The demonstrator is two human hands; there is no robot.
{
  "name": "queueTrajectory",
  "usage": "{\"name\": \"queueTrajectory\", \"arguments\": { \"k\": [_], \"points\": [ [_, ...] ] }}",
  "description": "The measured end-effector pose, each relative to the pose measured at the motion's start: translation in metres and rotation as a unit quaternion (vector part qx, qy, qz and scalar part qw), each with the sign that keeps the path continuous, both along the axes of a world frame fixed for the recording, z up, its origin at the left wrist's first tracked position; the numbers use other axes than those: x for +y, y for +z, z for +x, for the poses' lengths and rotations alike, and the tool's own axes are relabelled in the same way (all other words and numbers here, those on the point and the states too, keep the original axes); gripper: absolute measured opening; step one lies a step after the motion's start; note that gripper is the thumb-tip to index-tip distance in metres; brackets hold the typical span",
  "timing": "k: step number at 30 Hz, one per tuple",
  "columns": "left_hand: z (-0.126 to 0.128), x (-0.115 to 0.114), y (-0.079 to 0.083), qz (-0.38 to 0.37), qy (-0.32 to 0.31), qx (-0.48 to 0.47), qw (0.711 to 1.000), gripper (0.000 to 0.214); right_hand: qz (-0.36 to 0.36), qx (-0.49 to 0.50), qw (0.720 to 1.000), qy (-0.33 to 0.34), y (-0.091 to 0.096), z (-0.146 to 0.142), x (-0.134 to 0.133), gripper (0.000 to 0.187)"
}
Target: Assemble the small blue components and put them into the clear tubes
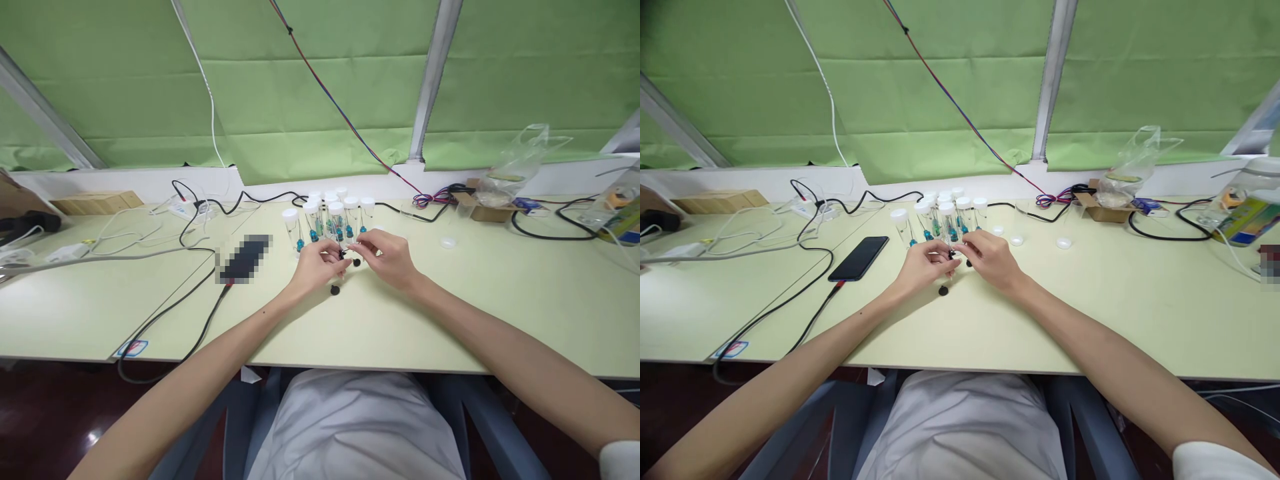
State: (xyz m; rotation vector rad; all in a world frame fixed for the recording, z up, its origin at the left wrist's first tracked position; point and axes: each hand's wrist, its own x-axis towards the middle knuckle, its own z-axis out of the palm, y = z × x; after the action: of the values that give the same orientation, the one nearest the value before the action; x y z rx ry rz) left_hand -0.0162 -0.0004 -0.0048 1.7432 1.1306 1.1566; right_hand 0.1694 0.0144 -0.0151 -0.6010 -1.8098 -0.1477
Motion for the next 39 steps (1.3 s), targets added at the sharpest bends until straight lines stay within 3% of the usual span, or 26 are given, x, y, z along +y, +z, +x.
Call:
{"name": "queueTrajectory", "arguments": {
  "k": [7, 15, 39],
  "points": [
    [0.0002, 0.0003, -0.0006, 0.001, 0.004, -0.008, 1.0, 0.033, -0.009, -0.003, 1.0, 0.0, -0.0021, 0.001, 0.0021, 0.022],
    [-0.0017, 0.0019, -0.0025, 0.02, 0.013, 0.006, 1.0, 0.033, -0.071, -0.01, 0.997, -0.019, -0.0007, 0.0004, -0.0006, 0.036],
    [-0.0024, 0.0018, -0.0002, 0.071, 0.042, 0.031, 0.996, 0.025, -0.16, 0.006, 0.987, 0.019, -0.0009, -0.0026, -0.0076, 0.038]
  ]
}}
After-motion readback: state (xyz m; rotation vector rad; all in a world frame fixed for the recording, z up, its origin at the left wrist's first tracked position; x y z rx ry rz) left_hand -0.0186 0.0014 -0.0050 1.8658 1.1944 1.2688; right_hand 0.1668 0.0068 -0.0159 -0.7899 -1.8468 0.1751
